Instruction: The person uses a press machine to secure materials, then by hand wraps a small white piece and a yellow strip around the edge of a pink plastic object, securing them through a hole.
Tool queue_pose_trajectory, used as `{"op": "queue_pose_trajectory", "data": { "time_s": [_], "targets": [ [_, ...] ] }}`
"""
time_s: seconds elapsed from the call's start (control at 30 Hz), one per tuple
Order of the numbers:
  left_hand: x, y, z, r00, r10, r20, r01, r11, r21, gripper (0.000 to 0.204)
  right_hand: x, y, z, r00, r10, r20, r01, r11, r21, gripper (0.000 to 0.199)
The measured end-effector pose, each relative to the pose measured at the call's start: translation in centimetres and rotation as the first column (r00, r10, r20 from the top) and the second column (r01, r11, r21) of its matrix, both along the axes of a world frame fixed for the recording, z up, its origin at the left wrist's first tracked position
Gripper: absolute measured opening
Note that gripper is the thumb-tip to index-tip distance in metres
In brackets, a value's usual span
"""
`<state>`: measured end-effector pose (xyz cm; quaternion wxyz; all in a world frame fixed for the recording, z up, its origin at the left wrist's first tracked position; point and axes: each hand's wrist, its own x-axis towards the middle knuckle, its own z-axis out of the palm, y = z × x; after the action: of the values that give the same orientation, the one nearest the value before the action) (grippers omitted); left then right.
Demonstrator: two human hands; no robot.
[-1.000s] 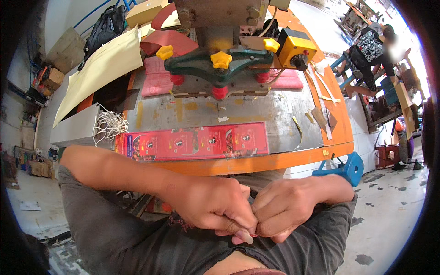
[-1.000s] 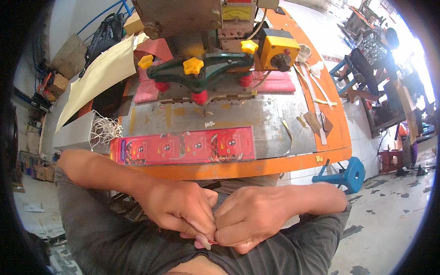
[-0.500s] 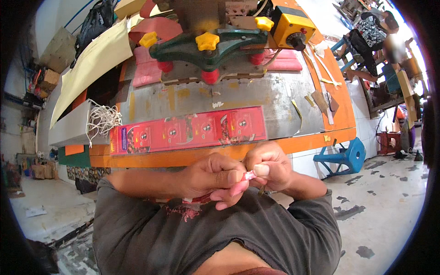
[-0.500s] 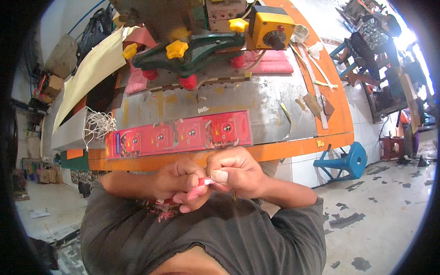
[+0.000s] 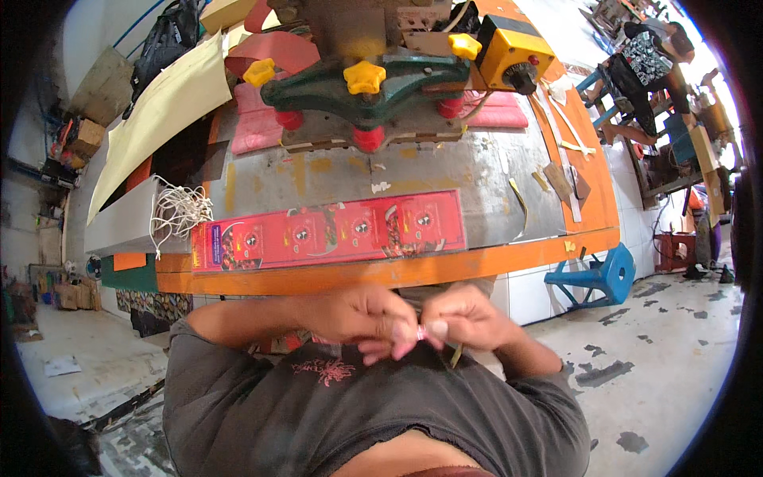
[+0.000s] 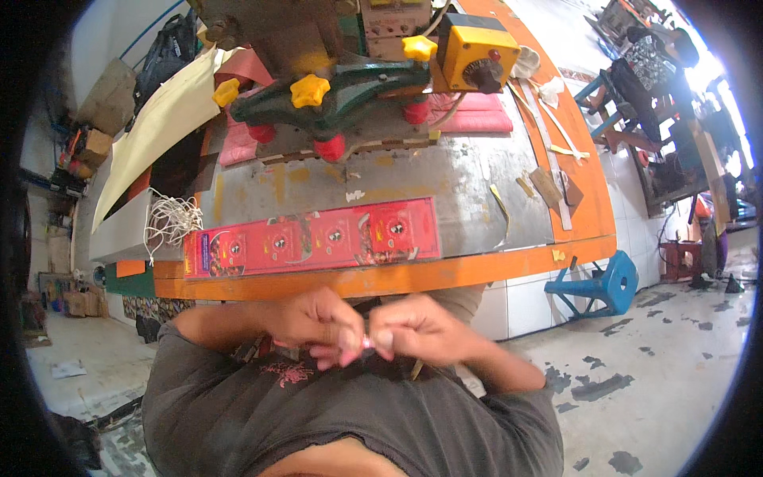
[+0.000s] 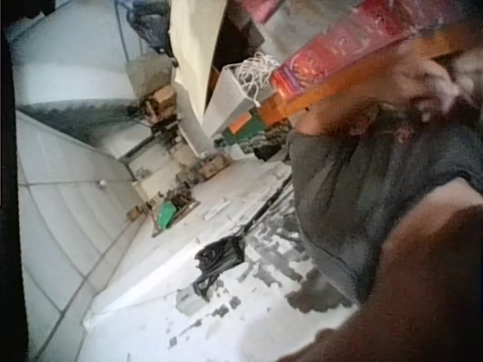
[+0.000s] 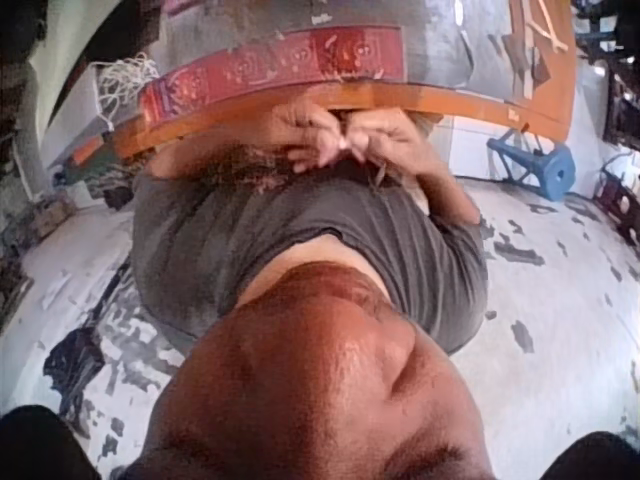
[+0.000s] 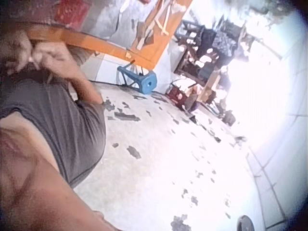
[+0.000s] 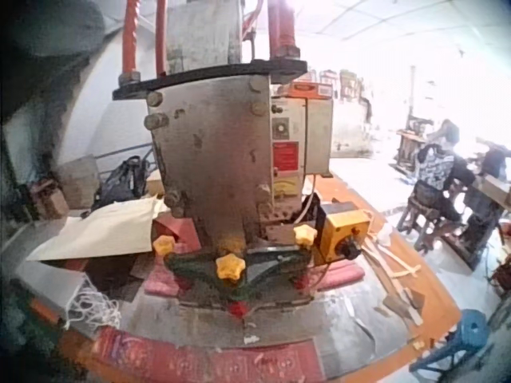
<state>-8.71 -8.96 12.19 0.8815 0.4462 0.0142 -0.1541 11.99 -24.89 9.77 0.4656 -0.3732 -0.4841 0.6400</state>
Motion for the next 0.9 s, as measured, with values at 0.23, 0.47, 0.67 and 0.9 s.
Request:
{"op": "queue_pose_trajectory", "data": {
  "time_s": [0.23, 0.47, 0.67, 0.9],
  "targets": [
    [2.5, 4.0, 2.2, 0.966, 0.239, 0.103, -0.255, 0.946, 0.199, 0.038, 4.1, 5.4, 5.0, 0.780, -0.348, 0.520, 0.037, 0.855, 0.517, 0.019],
    [2.2, 5.1, 2.2, 0.916, 0.381, 0.124, -0.399, 0.892, 0.214, 0.037, 5.0, 6.6, 6.9, 0.455, -0.632, 0.627, -0.076, 0.674, 0.735, 0.049],
    [2.0, 5.7, 1.6, 0.920, 0.365, 0.141, -0.390, 0.887, 0.248, 0.038, 4.7, 6.8, 7.7, 0.268, -0.735, 0.622, -0.118, 0.616, 0.779, 0.052],
    [2.5, 5.5, 2.1, 0.904, 0.411, 0.122, -0.428, 0.850, 0.308, 0.037, 3.5, 6.2, 8.8, 0.117, -0.796, 0.594, -0.196, 0.568, 0.800, 0.048]
  ]
}}
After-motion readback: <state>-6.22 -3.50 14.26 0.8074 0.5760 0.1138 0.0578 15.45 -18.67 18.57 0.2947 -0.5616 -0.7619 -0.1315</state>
